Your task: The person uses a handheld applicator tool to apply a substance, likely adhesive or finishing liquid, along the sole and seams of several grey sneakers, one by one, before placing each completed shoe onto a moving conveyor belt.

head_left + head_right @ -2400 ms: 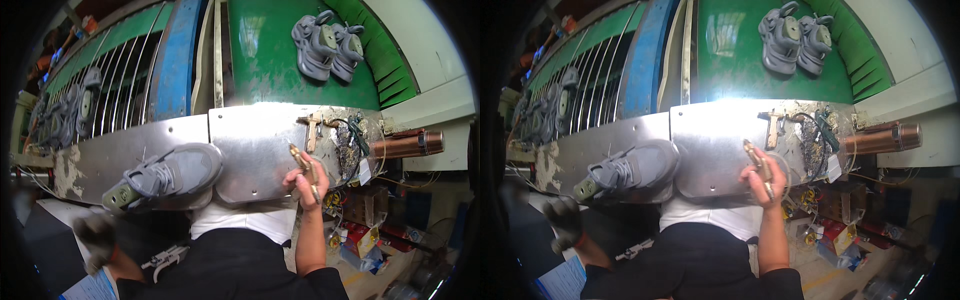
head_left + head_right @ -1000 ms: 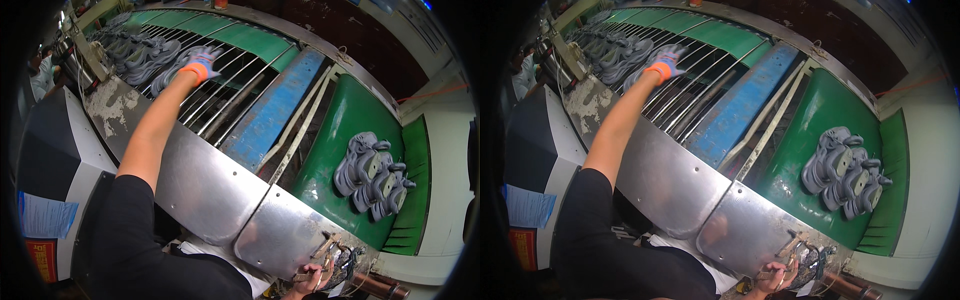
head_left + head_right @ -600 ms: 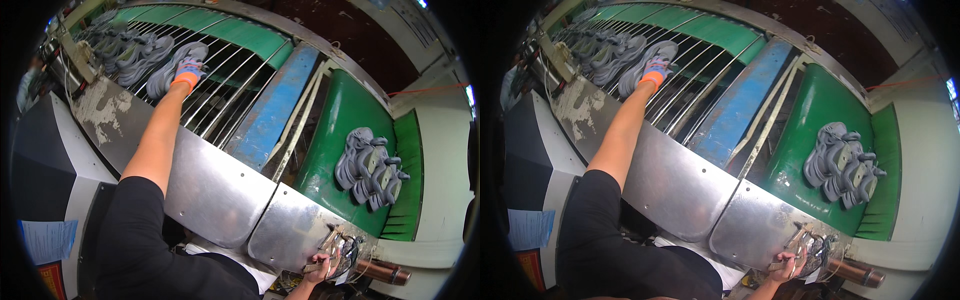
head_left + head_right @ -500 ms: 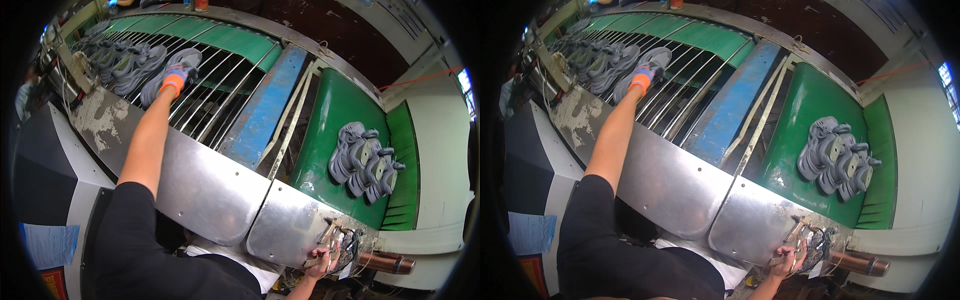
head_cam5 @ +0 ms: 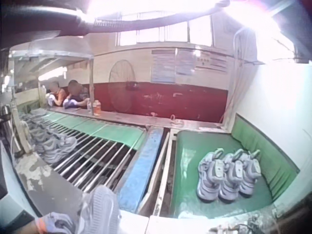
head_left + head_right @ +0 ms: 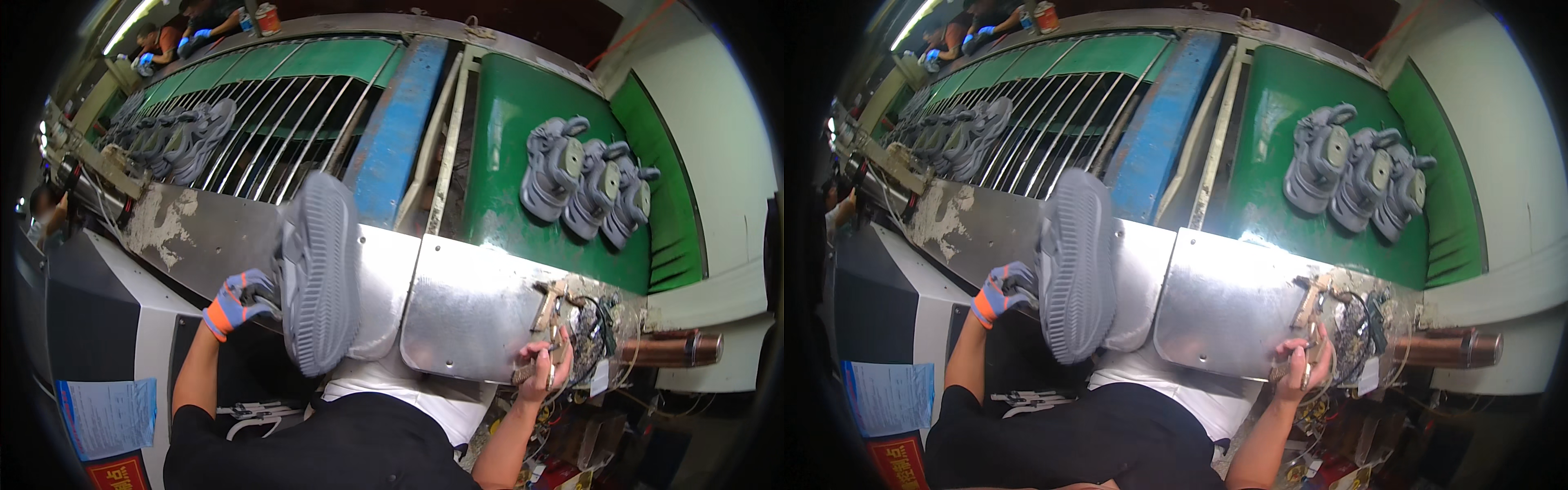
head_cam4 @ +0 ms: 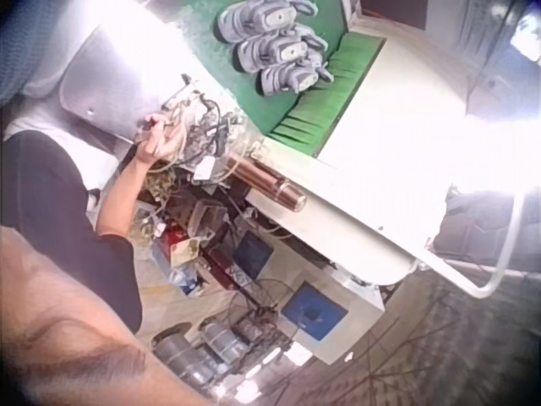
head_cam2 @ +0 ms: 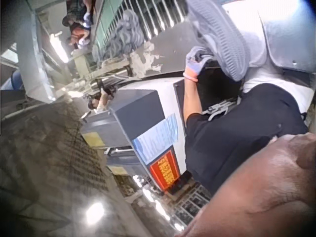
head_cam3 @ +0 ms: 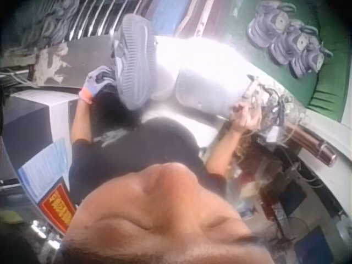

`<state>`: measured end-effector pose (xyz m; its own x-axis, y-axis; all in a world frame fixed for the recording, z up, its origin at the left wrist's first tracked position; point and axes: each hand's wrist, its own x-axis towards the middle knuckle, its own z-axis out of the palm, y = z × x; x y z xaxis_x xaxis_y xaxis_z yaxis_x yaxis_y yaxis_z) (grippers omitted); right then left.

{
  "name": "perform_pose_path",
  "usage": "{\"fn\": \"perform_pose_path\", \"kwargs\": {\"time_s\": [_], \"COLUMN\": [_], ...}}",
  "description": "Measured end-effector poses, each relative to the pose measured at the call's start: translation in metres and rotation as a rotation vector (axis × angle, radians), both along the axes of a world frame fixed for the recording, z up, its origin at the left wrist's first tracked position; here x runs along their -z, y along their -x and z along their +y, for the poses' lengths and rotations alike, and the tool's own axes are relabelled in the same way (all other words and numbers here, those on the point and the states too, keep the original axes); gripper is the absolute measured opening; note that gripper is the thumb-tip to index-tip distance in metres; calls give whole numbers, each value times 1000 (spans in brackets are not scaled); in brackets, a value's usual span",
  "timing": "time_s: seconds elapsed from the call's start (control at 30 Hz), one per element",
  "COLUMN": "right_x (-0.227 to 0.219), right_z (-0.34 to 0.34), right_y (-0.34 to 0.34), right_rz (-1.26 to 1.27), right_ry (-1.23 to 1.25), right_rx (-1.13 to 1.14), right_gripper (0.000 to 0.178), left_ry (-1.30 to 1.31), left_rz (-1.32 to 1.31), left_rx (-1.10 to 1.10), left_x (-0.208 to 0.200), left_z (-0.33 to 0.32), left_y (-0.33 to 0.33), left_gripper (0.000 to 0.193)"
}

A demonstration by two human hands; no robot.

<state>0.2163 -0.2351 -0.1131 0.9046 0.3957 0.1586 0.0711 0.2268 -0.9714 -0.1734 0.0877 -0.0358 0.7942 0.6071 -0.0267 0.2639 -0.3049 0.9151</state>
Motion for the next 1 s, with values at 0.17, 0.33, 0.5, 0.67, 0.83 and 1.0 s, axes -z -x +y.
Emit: {"fn": "perform_pose_path", "kwargs": {"time_s": [0.17,0.33,0.5,0.67,0.83,1.0], "right_x": [3,3,5,11,6,-26], "right_z": [-6,-10,-13,-16,-11,4], "right_y": [0,1,1,1,5,43], "right_rz": [-33,-11,-16,-38,27,21], "right_ry": [-13,-38,-65,-51,-56,37], "right_rx": [-9,-27,-67,-51,-62,-396], "right_gripper": [62,62,59,58,59,56], "left_ry": [-974,-1179,-1236,-1002,-776,-435], "left_rz": [326,318,168,-25,-598,-714], "left_rx": [438,1154,1212,656,-157,46], "left_x": [-63,-65,-52,-80,-95,-78], "left_z": [-49,-73,-74,-60,-41,-18], "left_y": [-61,-103,-127,-141,-122,-142], "left_gripper": [56,45,45,60,88,90]}}
